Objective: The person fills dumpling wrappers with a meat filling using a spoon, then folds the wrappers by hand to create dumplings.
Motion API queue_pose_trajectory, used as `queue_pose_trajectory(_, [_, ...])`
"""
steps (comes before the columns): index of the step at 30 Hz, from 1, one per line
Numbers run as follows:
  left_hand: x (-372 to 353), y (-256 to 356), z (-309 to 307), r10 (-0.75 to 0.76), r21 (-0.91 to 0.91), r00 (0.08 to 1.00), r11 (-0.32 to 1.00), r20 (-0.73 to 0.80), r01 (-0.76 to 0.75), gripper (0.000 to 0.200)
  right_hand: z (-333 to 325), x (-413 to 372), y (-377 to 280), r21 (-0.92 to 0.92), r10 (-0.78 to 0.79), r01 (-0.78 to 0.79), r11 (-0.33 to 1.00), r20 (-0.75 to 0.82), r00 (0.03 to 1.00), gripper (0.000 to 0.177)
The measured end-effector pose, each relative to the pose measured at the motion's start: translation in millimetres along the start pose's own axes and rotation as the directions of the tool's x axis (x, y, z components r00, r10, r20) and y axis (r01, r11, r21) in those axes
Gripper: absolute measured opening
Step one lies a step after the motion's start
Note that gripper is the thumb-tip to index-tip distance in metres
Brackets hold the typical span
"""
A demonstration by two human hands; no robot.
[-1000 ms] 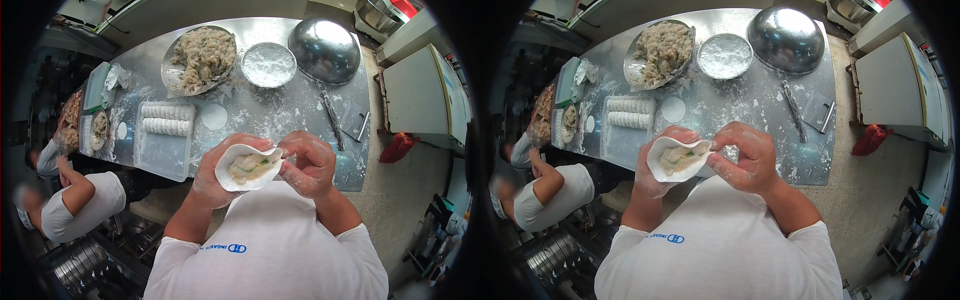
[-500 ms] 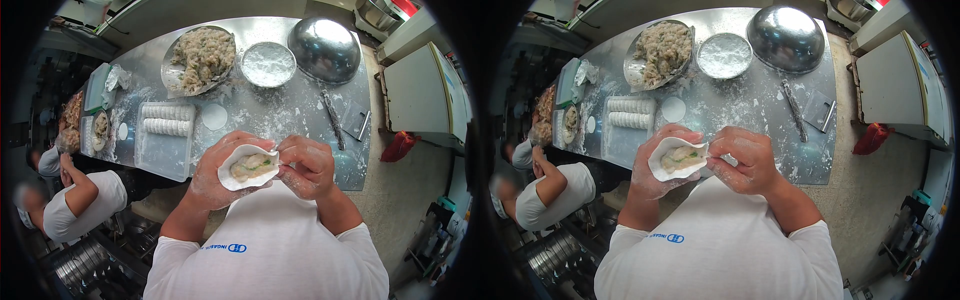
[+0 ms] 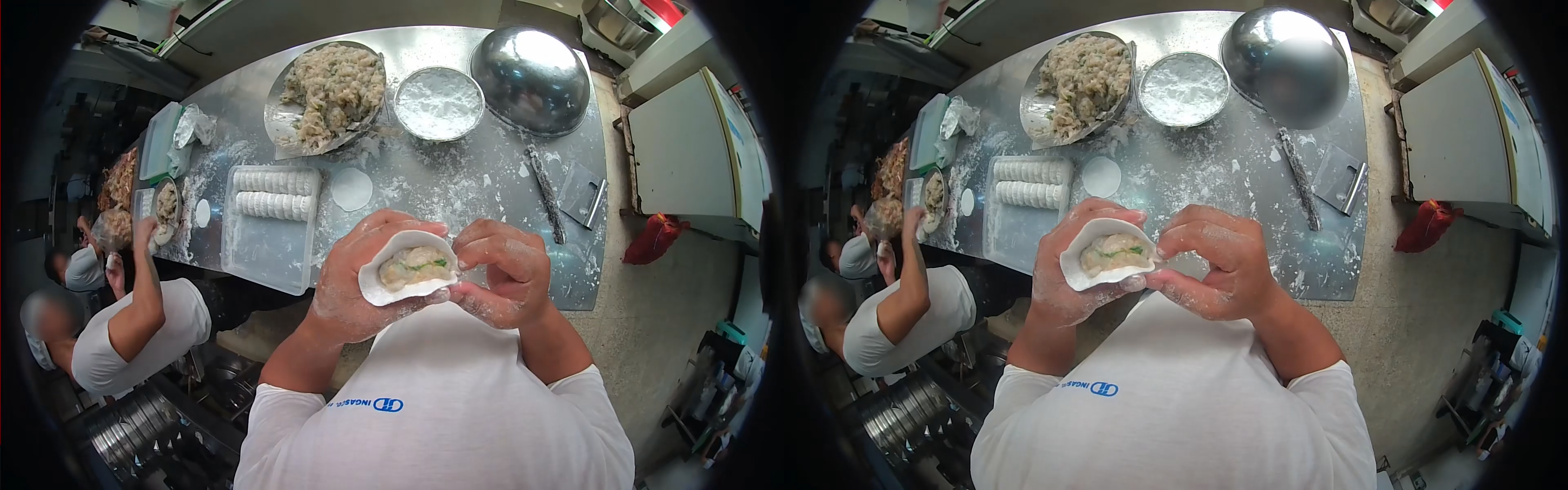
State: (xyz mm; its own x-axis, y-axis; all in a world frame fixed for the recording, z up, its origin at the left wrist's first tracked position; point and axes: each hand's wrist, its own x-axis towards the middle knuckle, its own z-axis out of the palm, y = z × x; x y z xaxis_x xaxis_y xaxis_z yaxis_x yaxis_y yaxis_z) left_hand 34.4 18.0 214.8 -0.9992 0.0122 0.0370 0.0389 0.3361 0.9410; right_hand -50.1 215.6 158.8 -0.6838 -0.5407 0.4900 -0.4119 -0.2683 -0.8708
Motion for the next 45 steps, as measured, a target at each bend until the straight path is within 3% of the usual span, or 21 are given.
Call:
queue_pose_trajectory(3, [2,4,1,0.037,0.055,0.998,0.998,0.054,-0.040,0.067,-1,-2,2,-0.037,-0.022,0.023,0.999,0.012,1.000,0.015])
queue_pose_trajectory(12, [2,6,-1,-0.062,-0.144,0.990,0.986,0.129,0.081,0.065,-2,-3,1,-0.059,-0.009,0.006,0.998,-0.040,0.999,0.017])
queue_pose_trajectory(18, [1,7,3,-0.113,-0.096,0.993,0.989,0.027,0.115,0.064,-3,0,-4,-0.058,-0.029,0.029,0.998,0.000,1.000,0.017])
queue_pose_trajectory(21, [2,8,-1,-0.058,-0.022,0.992,0.998,0.109,0.061,0.064,-3,-1,-3,-0.053,-0.023,0.023,0.998,0.007,1.000,0.017])
queue_pose_trajectory(24, [3,12,-1,-0.093,-0.034,0.986,0.995,0.139,0.098,0.066,-6,-3,-2,-0.111,-0.048,0.051,0.992,0.035,0.998,0.017])
queue_pose_trajectory(30, [3,14,-2,-0.092,-0.165,0.980,0.979,0.174,0.122,0.065,-4,-2,-6,-0.092,-0.029,0.025,0.995,-0.041,0.999,0.017])
queue_pose_trajectory(33, [4,14,-2,-0.082,-0.128,0.979,0.986,0.187,0.107,0.066,-6,-3,-3,-0.107,-0.066,0.065,0.992,-0.004,0.998,0.017])
queue_pose_trajectory(39, [1,8,5,0.008,-0.045,0.998,0.999,0.068,-0.005,0.059,-5,-5,-4,-0.067,-0.061,0.060,0.996,-0.010,0.998,0.018])
queue_pose_trajectory(45, [2,10,2,0.015,0.022,0.988,1.000,0.153,-0.018,0.059,-8,-5,-4,-0.124,-0.069,0.068,0.990,0.000,0.998,0.019])
